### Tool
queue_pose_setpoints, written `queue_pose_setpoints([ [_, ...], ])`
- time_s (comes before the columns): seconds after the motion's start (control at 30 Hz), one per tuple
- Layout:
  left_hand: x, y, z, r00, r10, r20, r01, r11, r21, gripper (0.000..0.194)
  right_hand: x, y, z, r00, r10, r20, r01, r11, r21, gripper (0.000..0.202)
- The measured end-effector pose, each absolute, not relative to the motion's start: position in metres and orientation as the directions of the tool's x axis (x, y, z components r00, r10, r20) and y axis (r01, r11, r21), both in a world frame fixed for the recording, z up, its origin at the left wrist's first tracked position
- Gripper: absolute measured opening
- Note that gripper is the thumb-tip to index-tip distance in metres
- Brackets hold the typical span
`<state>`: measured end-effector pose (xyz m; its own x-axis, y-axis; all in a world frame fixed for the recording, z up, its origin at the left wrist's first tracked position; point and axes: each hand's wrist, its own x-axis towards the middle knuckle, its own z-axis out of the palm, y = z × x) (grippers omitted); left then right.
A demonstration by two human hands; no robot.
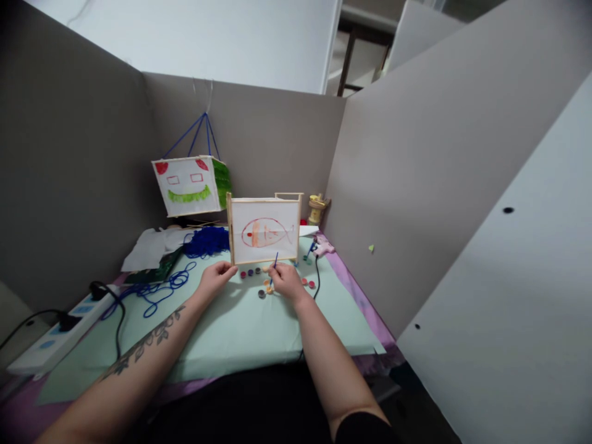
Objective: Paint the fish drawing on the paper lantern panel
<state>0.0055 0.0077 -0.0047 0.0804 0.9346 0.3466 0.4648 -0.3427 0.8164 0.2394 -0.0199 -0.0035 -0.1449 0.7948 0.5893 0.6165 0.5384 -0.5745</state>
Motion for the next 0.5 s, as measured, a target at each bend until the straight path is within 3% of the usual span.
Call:
queue_pose_setpoints([
  [0.17, 0.0068, 0.0075, -0.0036, 0.077, 0.941, 0.33, 0.459, -0.328, 0.826, 0.033, 0.2351, -0.0169, -0.0045, -0.176, 0.847, 0.502, 0.671, 0.476, -0.569, 0.032],
  [0.4, 0.0059, 0.0089, -0.0063, 0.08, 0.938, 0.338, 0.47, -0.335, 0.817, 0.033, 0.237, -0.0158, -0.005, -0.148, 0.795, 0.588, 0.639, 0.53, -0.557, 0.031],
  [0.5, 0.0057, 0.0089, -0.0065, 0.083, 0.936, 0.342, 0.474, -0.338, 0.813, 0.033, 0.238, -0.0152, -0.0068, -0.152, 0.82, 0.552, 0.638, 0.508, -0.579, 0.031],
])
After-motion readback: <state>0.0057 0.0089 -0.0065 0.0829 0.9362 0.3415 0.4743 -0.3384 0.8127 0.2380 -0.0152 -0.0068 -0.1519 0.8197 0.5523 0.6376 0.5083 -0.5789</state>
